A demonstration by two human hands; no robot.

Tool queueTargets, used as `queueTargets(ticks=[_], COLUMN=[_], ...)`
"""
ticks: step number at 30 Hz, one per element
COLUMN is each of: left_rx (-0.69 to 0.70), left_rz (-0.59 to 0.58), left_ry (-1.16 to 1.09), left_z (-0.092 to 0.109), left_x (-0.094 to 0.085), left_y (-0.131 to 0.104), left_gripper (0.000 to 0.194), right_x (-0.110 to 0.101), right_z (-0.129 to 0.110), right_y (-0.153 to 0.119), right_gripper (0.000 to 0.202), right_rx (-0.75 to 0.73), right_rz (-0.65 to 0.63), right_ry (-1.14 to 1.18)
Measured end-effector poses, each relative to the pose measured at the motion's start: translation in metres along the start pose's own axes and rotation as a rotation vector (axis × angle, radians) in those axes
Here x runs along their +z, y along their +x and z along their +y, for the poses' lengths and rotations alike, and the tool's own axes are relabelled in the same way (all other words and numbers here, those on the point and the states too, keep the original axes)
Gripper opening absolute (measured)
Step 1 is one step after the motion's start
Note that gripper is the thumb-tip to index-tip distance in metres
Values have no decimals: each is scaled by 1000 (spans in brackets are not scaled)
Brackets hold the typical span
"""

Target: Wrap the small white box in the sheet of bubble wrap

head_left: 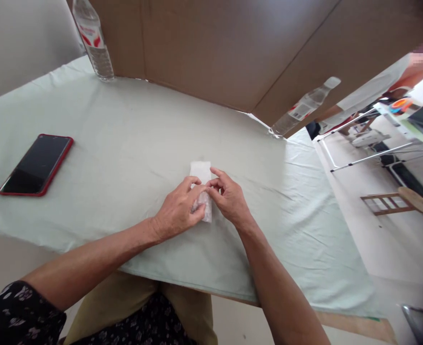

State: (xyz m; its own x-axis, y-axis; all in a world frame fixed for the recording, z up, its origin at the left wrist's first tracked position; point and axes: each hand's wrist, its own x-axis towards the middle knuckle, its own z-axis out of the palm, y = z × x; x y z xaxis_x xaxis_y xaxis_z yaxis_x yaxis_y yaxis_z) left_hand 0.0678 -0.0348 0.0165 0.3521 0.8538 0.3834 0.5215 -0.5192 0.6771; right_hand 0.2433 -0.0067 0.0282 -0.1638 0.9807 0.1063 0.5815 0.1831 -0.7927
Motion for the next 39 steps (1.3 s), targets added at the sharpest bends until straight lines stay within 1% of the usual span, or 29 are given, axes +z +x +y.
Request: queueTargets(ticks=[2, 4, 6, 7, 9, 10, 12, 13, 15, 18, 19, 23, 26, 28, 30, 31, 33, 34, 35, 37, 39], left_rx=[68, 87, 78, 77, 84, 90, 100, 104, 115, 127, 126, 73, -14, -57, -58, -44, -8, 4, 6, -17, -41], left_rz=[-7, -10, -14, -13, -4, 1, 11, 13, 18, 29, 28, 12, 57, 123, 171, 171, 115, 72, 31, -23, -44], left_ry=[44, 45, 25, 19, 16, 17, 14, 11, 7, 2, 0, 8, 48, 71, 65, 50, 7, -18, -43, -95, -141], left_z=[-1, -2, -2, -2, -2, -2, -2, -2, -3, -5, -6, -5, -4, -5, -7, -8, -10, -11, -11, -12, -12], left_x=[0, 0, 0, 0, 0, 0, 0, 0, 0, 1, 1, 0, 0, 0, 0, -1, -2, -3, -4, -6, -8], left_y=[0, 0, 0, 1, 0, 0, 0, 0, -1, 0, 0, 0, -1, -2, -2, -2, -1, 0, 0, 1, 1], left_gripper=[28, 22, 21, 21, 22, 22, 21, 21, 19, 18, 18, 18, 19, 28, 44, 52, 61, 60, 55, 35, 19], right_x=[-1, -6, -11, -14, -17, -16, -12, -8, 0, 9, 11, 6, -1, -5, -8, -9, -13, -15, -17, -23, -28], right_z=[2, 5, 10, 13, 15, 15, 13, 12, 10, 10, 10, 6, 1, -3, -5, -5, -5, -4, -4, -2, 0], right_y=[0, 0, 1, 2, 7, 11, 19, 22, 28, 29, 28, 19, 11, 3, -5, -10, -18, -22, -25, -28, -30], right_gripper=[49, 48, 52, 56, 67, 72, 76, 74, 58, 25, 21, 21, 25, 26, 25, 24, 20, 19, 18, 23, 33], right_rx=[-2, 25, 119, 191, 329, 376, 409, 402, 363, 248, 208, 128, 53, -22, -89, -120, -178, -204, -228, -276, -340], right_rz=[5, 73, 135, 135, 77, 39, -10, -26, -49, -49, -42, -42, -73, -72, -79, -92, -137, -156, -176, -218, -274], right_ry=[-6, 11, 45, 75, 161, 207, 276, 299, 350, 456, 478, 473, 423, 375, 338, 324, 276, 242, 202, 127, 66])
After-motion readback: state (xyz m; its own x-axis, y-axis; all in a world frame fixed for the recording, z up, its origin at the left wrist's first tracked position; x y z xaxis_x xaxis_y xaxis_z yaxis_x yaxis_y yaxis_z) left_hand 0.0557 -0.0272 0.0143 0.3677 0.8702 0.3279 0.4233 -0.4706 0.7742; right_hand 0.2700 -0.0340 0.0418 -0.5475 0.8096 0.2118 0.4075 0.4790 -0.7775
